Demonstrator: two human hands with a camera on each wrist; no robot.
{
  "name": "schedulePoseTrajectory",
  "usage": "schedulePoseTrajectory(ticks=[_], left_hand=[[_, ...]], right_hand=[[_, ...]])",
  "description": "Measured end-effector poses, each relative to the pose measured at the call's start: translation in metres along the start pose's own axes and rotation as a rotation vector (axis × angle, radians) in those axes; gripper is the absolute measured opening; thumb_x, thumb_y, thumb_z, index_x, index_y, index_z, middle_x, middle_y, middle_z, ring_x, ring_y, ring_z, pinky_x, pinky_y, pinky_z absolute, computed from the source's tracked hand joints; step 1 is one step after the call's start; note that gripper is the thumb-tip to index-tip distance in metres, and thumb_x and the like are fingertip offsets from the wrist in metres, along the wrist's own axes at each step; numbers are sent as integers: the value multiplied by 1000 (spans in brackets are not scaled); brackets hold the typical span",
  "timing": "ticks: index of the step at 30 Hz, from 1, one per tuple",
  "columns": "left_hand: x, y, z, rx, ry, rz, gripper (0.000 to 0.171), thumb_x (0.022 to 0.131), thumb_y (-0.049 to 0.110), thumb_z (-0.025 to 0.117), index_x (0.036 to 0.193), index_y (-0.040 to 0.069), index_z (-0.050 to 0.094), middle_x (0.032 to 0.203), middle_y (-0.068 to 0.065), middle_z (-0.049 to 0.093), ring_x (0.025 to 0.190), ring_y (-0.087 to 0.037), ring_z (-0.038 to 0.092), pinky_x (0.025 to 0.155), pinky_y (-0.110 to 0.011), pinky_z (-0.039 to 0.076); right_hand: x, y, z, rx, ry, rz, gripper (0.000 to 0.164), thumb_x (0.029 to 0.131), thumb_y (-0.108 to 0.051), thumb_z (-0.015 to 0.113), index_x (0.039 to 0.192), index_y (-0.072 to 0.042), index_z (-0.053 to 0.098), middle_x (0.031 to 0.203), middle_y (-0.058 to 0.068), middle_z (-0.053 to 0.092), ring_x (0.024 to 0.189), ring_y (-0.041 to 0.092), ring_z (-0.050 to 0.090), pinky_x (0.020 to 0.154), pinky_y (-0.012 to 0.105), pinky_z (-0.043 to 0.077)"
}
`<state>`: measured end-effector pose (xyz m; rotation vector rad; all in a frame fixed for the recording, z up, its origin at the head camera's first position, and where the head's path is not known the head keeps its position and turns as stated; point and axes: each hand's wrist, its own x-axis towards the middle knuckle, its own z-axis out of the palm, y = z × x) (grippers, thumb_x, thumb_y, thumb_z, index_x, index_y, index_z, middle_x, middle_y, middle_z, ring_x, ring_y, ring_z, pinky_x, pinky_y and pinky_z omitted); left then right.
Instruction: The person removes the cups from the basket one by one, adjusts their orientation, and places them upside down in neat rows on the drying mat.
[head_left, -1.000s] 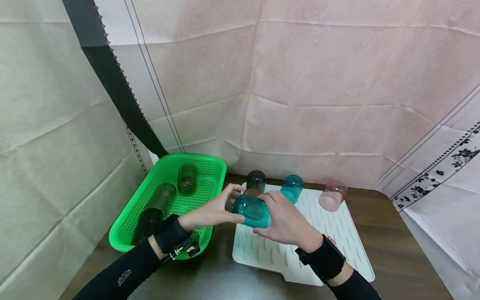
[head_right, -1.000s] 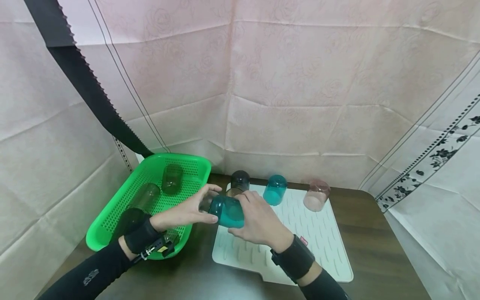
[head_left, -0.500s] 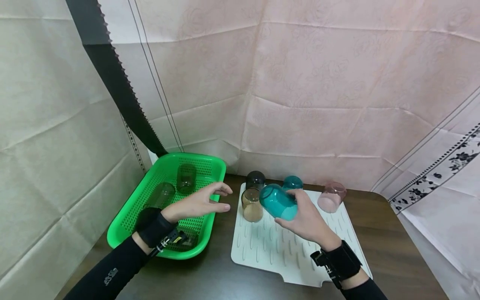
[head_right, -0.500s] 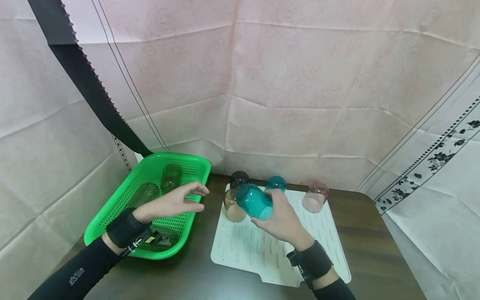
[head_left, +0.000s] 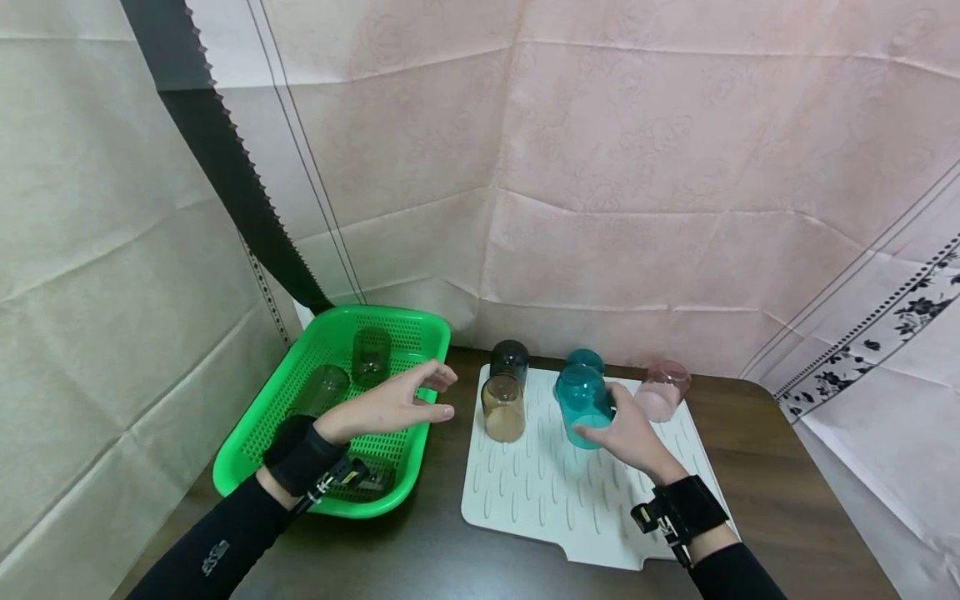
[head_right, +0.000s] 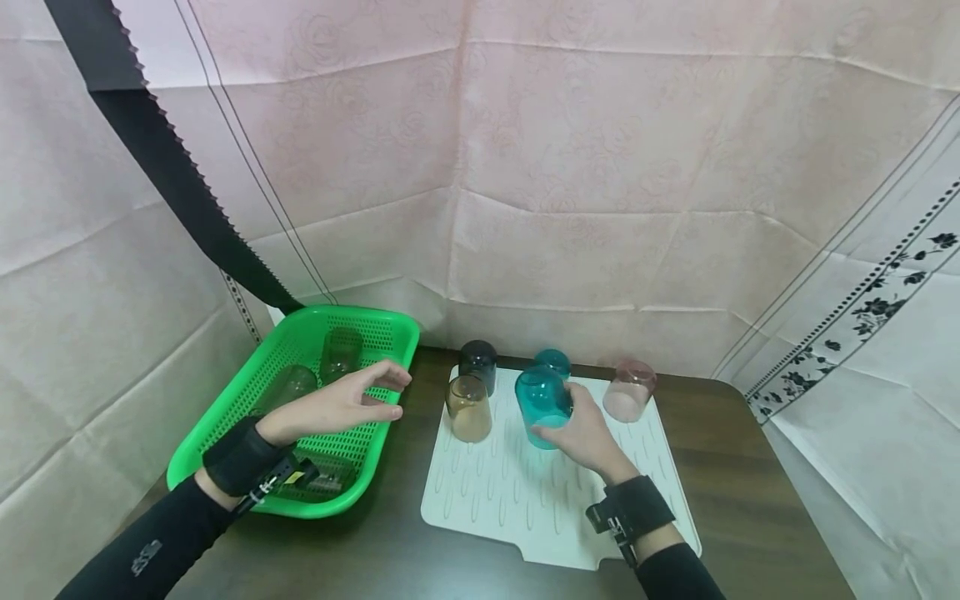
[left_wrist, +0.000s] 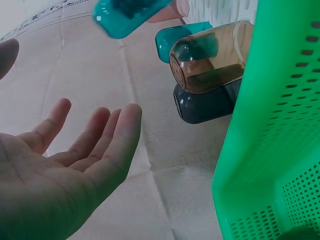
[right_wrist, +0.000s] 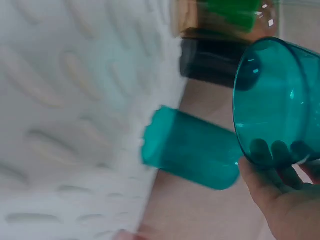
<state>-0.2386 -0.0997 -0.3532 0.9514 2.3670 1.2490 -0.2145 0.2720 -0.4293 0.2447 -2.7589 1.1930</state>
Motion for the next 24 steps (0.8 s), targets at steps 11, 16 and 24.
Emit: schedulePoseTrajectory(ticks=[11,16,24], left_hand=[[-1,2,-2,28,5,-13,47,91,28,65,128,8,46,129,-8,48,121,-27,45,92,-40,44],[0,0,-2,52,1,-21,46,90,29,66,127,8,48,127,-7,50,119,-26,47,91,-39,45],[-2,-4,-1,81,-21,-31,41,92,33,63,123,8,51,123,-8,52,115,-28,50,88,-41,47]], right_hand=[[13,37,5,-11,-47,183,88,74,-33,81,135,6,31,134,27,42,122,41,41,95,61,35],[18,50,12,13,-48,218,91,71,-31,84,134,7,29,134,28,41,123,41,40,97,59,35],[22,60,27,87,-44,224,91,71,-24,84,134,7,26,132,27,39,123,42,39,99,59,32]])
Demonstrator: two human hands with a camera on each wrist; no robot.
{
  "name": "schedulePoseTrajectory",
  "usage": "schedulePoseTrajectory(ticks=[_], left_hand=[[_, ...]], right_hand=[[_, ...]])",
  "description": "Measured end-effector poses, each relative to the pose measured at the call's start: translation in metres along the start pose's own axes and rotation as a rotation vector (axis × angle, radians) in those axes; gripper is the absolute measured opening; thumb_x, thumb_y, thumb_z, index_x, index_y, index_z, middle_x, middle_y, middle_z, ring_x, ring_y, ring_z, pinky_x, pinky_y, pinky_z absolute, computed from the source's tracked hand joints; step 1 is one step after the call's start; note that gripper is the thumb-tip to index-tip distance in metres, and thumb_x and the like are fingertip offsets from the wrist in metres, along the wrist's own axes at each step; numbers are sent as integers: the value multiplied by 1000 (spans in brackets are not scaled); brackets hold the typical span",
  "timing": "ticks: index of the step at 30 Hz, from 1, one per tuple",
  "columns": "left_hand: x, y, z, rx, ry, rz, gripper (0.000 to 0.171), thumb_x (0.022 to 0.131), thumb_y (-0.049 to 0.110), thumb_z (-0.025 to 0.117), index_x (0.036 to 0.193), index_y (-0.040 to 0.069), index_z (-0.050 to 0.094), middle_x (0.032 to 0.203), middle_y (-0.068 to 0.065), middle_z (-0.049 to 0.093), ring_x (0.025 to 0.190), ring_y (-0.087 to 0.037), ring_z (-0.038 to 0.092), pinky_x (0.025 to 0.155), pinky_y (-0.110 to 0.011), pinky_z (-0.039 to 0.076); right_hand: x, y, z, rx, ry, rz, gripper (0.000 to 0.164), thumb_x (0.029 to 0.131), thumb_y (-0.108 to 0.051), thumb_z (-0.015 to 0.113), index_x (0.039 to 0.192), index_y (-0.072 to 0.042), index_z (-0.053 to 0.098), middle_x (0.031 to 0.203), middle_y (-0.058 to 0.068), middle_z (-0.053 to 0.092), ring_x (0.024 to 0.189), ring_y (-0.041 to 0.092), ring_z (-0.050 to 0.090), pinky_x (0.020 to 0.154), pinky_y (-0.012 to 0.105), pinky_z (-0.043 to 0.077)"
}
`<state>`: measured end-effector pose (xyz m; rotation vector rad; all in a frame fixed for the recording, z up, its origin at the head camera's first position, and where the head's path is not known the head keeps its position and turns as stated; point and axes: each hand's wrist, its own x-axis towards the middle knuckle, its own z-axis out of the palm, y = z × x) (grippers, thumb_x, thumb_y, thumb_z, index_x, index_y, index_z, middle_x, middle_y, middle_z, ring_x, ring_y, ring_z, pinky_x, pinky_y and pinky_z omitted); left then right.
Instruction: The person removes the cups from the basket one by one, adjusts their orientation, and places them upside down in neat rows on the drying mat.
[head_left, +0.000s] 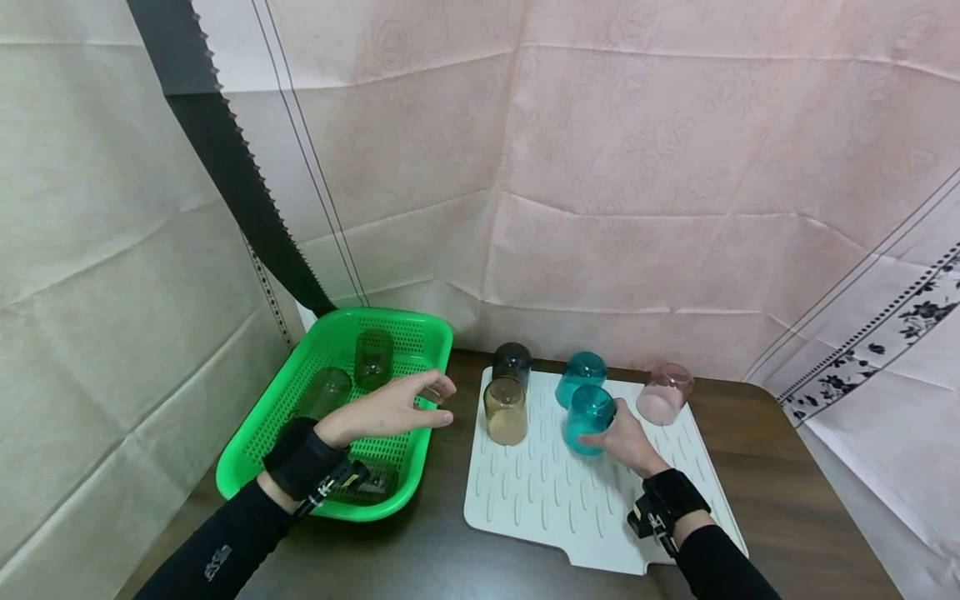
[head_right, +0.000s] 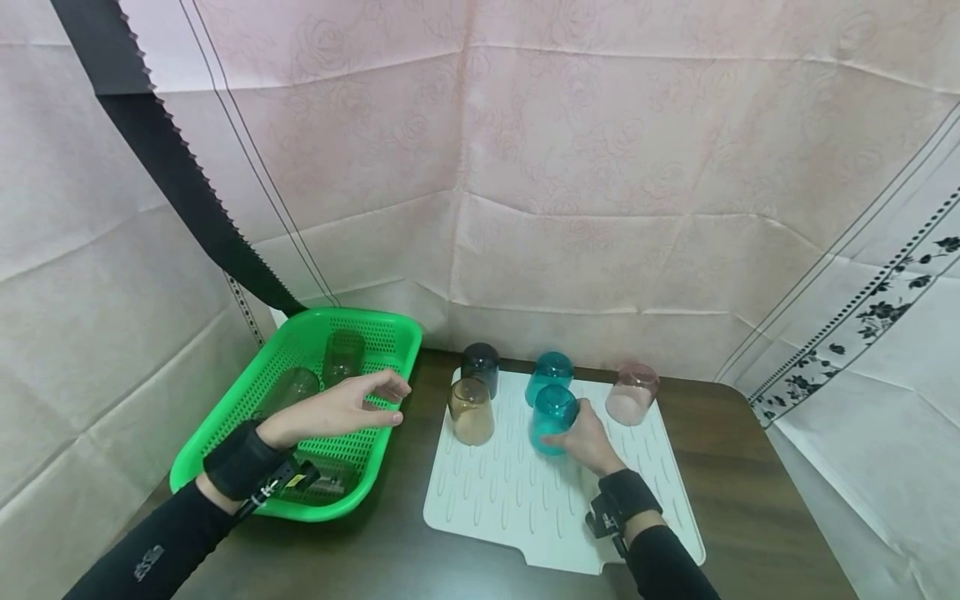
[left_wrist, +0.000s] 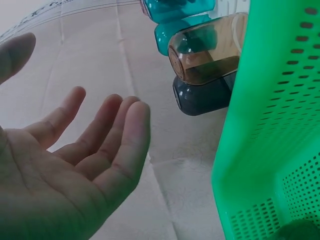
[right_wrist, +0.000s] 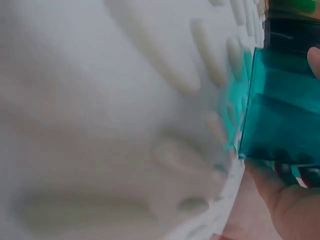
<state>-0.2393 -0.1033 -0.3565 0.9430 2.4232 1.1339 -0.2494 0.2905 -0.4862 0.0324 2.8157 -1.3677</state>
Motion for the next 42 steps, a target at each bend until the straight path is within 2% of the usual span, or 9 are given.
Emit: schedulePoseTrajectory(ticks=[8,18,25,29,35,40,42], left_hand=[[1,-6,3,46,-75,-23,27,95,30,59,114,11,58,111,-1,59,107,-25,54,83,-38,47],[1,-7,3,89,-78,-49,24,95,28,58,112,11,59,108,1,60,103,-22,55,84,-37,46],[-1,-8,-2,120,-84,-29,25,96,31,57,112,11,60,108,1,60,103,-23,56,85,-38,47],[-2,-8,-12,156,-72,-40,25,96,31,57,113,14,60,110,2,60,104,-20,57,86,-38,46],[-4,-8,-39,200,-29,-98,31,96,32,56,119,10,57,116,-5,59,104,-23,57,83,-40,47],[-3,-15,-59,265,-2,-159,40,98,34,53,125,5,53,122,-16,55,110,-30,53,86,-45,46],[-2,-18,-64,307,11,-207,49,98,34,52,133,0,46,129,-23,49,118,-36,48,92,-49,42]], right_hand=[[1,1,8,-2,31,68,95,71,-25,84,137,5,22,136,28,36,126,43,35,101,60,30],[-5,-4,12,-9,16,78,95,73,-31,83,139,3,23,138,26,37,127,41,36,100,58,31],[-8,-8,9,-9,-8,78,94,74,-34,82,140,2,25,140,28,35,129,43,33,100,59,31],[-12,-8,4,-14,-20,74,96,74,-38,81,141,1,25,140,26,35,129,41,35,99,59,33],[-23,-11,-8,-82,-30,34,98,74,-42,79,143,0,24,140,25,37,128,42,36,96,59,36],[-35,-14,-21,-152,-54,6,97,75,-41,79,143,3,24,140,28,35,126,46,36,92,59,39],[-39,-15,-26,-162,-68,-3,95,75,-38,79,142,4,26,140,29,34,126,46,36,91,59,40]])
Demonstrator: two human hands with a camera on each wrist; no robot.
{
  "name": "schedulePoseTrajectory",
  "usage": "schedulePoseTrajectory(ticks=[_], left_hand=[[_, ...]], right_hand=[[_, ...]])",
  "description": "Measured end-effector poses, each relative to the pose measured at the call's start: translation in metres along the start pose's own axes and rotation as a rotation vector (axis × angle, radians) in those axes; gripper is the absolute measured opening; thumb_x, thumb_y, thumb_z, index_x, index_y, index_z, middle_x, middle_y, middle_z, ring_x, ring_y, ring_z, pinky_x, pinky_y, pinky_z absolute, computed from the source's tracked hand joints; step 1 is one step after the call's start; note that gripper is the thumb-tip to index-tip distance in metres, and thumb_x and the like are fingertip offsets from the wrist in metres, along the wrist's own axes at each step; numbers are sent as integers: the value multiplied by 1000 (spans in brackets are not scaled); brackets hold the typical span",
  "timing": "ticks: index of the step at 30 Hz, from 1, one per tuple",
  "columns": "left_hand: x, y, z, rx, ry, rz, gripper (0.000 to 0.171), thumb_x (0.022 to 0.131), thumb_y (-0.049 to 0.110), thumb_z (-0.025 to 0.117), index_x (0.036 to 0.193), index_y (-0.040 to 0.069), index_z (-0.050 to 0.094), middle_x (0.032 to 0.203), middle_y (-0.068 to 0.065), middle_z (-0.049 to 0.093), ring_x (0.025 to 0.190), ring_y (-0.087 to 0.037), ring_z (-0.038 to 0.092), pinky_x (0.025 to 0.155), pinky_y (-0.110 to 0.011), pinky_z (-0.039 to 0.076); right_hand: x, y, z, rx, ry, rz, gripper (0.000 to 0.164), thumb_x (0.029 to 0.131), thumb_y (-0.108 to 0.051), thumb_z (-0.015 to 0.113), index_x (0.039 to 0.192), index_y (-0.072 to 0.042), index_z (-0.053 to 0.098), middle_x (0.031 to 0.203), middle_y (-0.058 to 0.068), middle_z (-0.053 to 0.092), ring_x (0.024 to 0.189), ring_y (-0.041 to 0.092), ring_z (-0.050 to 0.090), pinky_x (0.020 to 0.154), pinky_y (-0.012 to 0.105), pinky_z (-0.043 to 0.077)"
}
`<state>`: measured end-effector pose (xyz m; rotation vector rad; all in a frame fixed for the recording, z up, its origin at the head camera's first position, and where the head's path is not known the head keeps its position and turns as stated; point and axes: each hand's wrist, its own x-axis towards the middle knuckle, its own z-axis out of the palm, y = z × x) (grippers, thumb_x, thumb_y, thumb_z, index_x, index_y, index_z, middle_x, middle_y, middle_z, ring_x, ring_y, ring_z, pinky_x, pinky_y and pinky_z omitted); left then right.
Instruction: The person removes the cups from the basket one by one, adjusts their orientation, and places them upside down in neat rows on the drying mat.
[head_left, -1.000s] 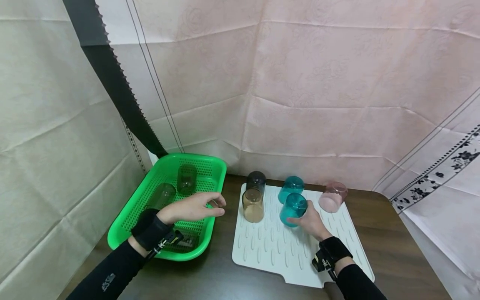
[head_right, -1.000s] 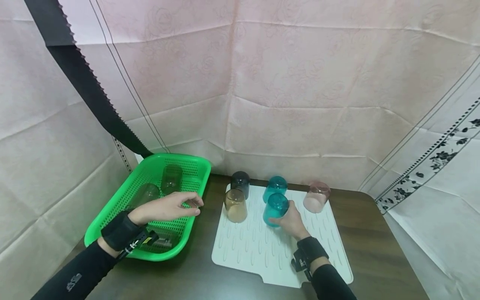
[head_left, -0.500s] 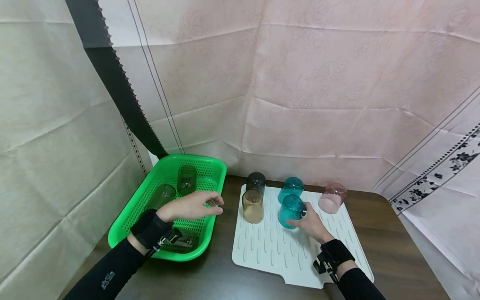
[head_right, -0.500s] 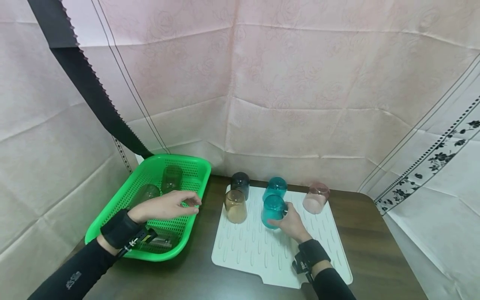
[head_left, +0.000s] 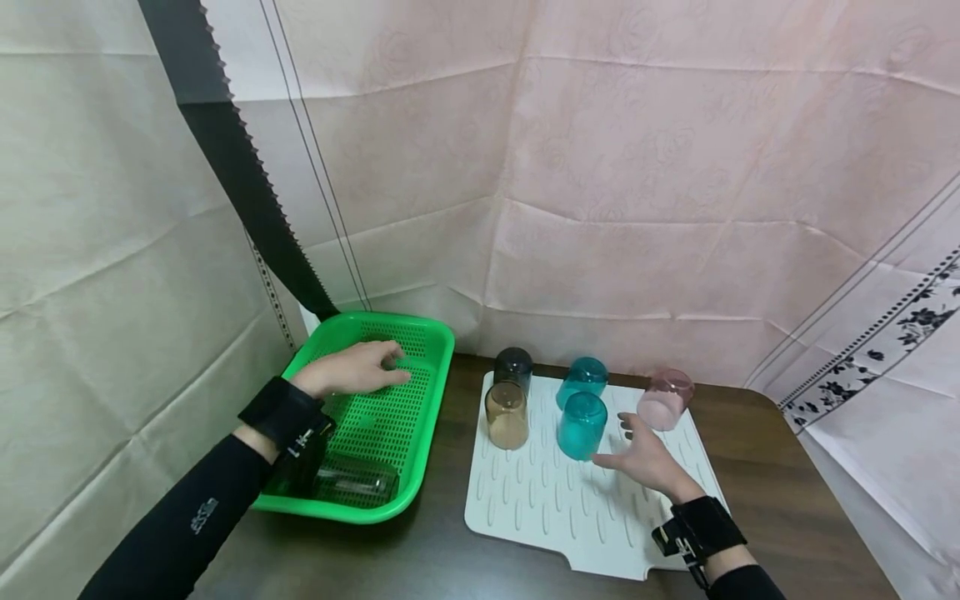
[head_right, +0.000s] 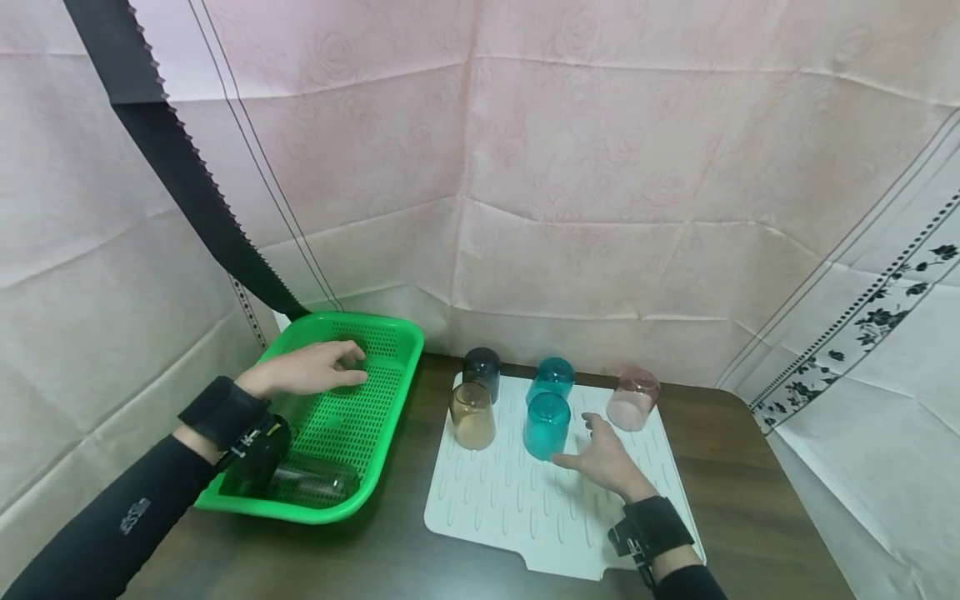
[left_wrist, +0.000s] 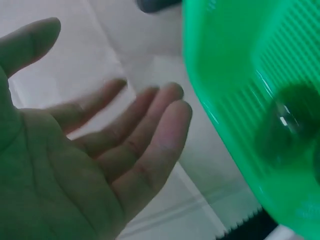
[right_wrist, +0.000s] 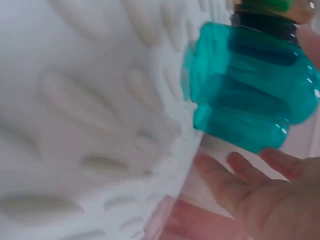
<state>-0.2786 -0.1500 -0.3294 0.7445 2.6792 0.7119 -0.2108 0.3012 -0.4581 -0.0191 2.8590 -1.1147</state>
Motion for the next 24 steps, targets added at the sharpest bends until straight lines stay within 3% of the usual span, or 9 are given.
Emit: schedulePoseTrajectory(ticks=[6,10,12,14,15,17,18,20,24], left_hand=[[11,-14,-2,89,-10,-156,75,98,37,49,145,-12,17,147,-34,20,135,-46,19,106,-56,24],[24,-25,0,146,-37,-213,74,98,37,49,142,-16,21,145,-35,22,134,-47,22,105,-54,26],[32,-31,0,169,-49,-235,64,98,36,50,132,-17,39,132,-35,41,119,-42,44,97,-49,38],[39,-35,1,166,-60,-260,48,97,35,51,104,-12,57,99,-25,58,85,-31,57,80,-40,46],[43,-38,2,166,-64,-271,42,97,35,51,87,-6,59,81,-17,57,68,-24,53,70,-36,45],[50,-41,4,163,-65,-298,41,96,34,53,64,8,49,59,-2,41,51,-14,36,58,-30,38],[53,-42,6,160,-64,-315,44,96,34,54,59,12,43,55,2,33,48,-12,31,55,-28,36],[58,-44,8,174,-55,-330,45,95,33,55,57,16,39,54,4,31,47,-11,30,53,-27,34],[67,-47,14,211,-53,-369,40,95,33,55,62,13,46,62,1,39,54,-14,38,57,-29,37]], right_hand=[[-12,-2,-11,-15,-28,9,97,74,-43,79,141,3,27,140,30,35,125,47,36,88,58,42],[-20,-4,-18,-4,-7,-9,96,76,-42,78,141,4,25,138,32,37,124,49,38,88,57,43],[-23,-4,-20,0,2,-22,94,78,-39,77,141,6,23,136,33,37,123,50,38,87,56,44],[-25,-4,-22,-8,9,-22,92,79,-37,76,141,7,23,134,34,38,121,49,40,87,55,44],[-26,-4,-23,-14,7,-22,92,80,-36,76,141,7,23,134,34,38,121,50,40,87,55,44],[-27,-4,-26,-26,0,-20,93,79,-35,77,141,7,22,134,35,38,121,50,40,87,55,44],[-28,-4,-27,-35,1,-17,93,79,-35,77,141,7,23,134,35,38,121,50,40,87,56,44],[-30,-3,-30,-51,-1,-10,92,78,-35,78,141,7,24,134,35,39,120,50,40,87,56,44],[-33,-2,-35,-71,-18,5,90,79,-35,76,140,8,25,133,35,39,120,51,39,86,57,44]])
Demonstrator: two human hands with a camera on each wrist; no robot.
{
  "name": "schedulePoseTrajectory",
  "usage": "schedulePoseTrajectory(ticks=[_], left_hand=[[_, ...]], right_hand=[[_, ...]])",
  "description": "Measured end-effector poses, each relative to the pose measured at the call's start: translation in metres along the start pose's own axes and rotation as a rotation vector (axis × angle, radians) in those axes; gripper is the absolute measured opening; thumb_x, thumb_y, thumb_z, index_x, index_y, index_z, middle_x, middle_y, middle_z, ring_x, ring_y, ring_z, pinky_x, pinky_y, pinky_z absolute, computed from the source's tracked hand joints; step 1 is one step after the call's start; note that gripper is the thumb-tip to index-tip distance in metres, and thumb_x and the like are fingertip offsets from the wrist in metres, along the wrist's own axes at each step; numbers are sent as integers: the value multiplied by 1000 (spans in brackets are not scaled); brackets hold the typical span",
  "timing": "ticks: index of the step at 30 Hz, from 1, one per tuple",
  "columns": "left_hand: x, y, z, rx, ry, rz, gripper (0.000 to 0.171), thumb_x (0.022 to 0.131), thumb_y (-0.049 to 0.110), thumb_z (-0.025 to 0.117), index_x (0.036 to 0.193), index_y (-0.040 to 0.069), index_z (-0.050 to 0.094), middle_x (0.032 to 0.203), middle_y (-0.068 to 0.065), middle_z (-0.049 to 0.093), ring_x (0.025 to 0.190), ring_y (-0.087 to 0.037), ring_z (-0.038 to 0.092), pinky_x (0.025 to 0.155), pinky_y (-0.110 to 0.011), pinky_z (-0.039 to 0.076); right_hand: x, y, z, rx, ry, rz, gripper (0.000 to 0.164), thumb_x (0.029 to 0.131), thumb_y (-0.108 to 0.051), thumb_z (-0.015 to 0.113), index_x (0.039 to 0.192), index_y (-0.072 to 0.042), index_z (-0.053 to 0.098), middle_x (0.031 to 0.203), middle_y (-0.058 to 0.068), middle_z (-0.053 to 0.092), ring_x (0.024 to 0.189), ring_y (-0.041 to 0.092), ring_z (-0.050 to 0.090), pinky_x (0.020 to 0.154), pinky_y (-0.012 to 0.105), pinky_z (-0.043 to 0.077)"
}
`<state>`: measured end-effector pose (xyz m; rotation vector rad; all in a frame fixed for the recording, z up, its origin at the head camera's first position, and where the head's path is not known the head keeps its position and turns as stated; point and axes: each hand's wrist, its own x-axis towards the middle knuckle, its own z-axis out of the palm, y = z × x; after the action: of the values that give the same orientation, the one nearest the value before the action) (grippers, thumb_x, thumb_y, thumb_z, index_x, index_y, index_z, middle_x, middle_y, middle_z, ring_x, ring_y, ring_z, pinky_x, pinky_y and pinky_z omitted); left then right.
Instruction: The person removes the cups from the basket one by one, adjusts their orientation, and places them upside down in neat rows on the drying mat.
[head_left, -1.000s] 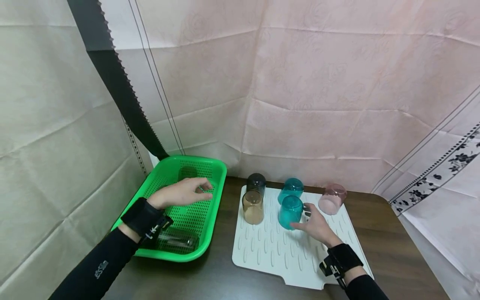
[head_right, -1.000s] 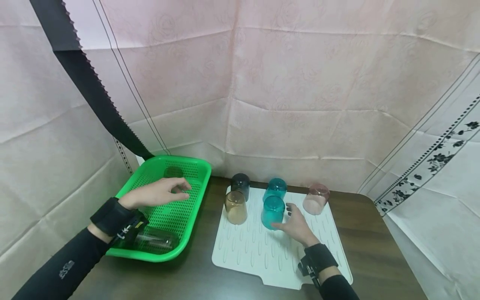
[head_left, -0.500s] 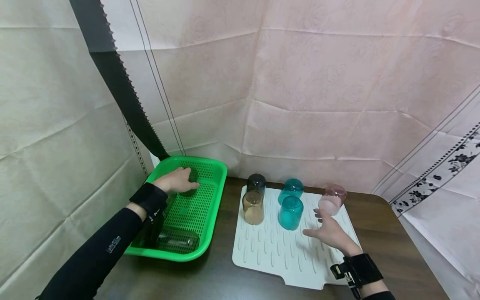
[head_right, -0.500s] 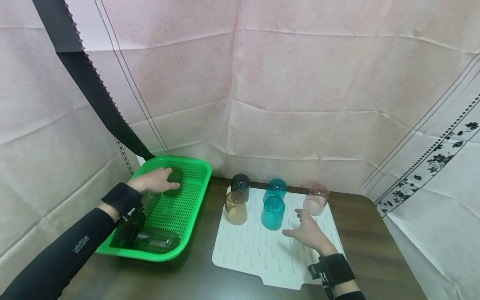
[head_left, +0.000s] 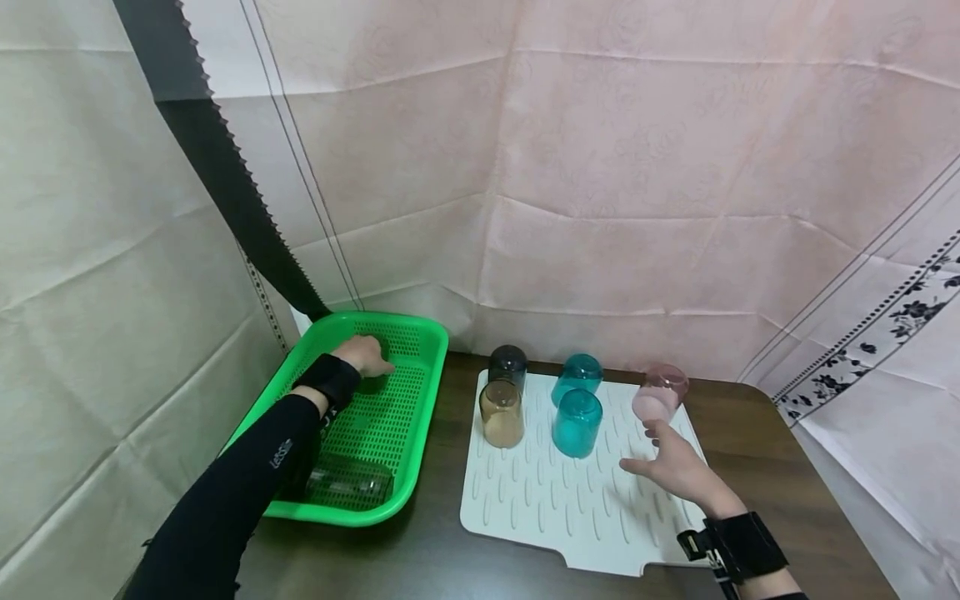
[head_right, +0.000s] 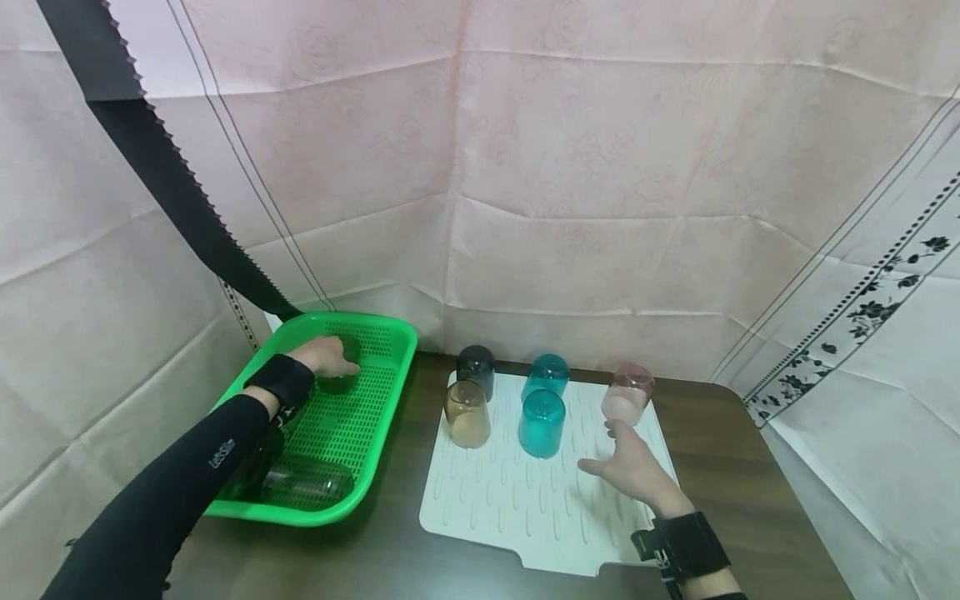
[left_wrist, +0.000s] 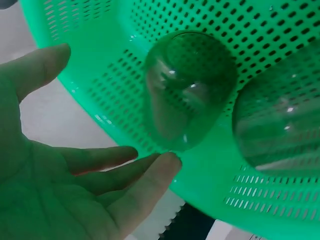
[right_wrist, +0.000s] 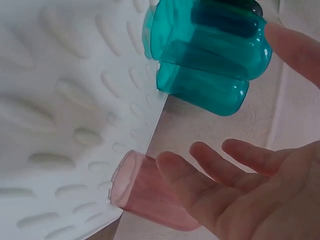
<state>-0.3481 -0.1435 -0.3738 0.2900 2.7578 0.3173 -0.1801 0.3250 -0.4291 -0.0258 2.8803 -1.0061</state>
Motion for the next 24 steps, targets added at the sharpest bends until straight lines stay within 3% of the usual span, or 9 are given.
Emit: schedulePoseTrajectory(ticks=[3,7,14,18,24], left_hand=[[4,0,3,9,-10,-34,34,96,32,53,82,2,61,78,-9,54,65,-19,48,64,-33,42],[10,-2,6,-2,-4,-69,39,96,30,53,106,-6,63,98,-18,60,76,-24,54,70,-37,45],[24,-7,15,2,1,-116,44,97,31,52,110,-10,63,105,-24,60,87,-31,59,78,-41,48],[24,-11,20,8,2,-127,48,97,32,52,113,-13,60,113,-29,57,97,-37,58,85,-45,47],[21,-9,25,-1,67,-134,46,95,32,55,105,-13,63,108,-29,58,95,-38,58,84,-46,47]], right_hand=[[-1,1,-2,-16,-4,-2,88,81,-37,75,139,9,27,133,35,39,120,51,40,85,56,44],[-2,0,-6,-39,18,-23,85,82,-38,74,137,10,30,131,35,41,118,50,42,85,56,45],[-3,-1,-13,-42,15,-6,82,84,-43,69,136,9,32,132,35,41,118,50,42,83,55,47],[-3,1,-13,-50,10,15,84,84,-48,68,136,8,33,131,33,42,117,49,43,83,54,47],[-4,3,-11,-59,10,44,83,84,-47,68,136,7,34,131,32,42,117,48,44,82,53,48]])
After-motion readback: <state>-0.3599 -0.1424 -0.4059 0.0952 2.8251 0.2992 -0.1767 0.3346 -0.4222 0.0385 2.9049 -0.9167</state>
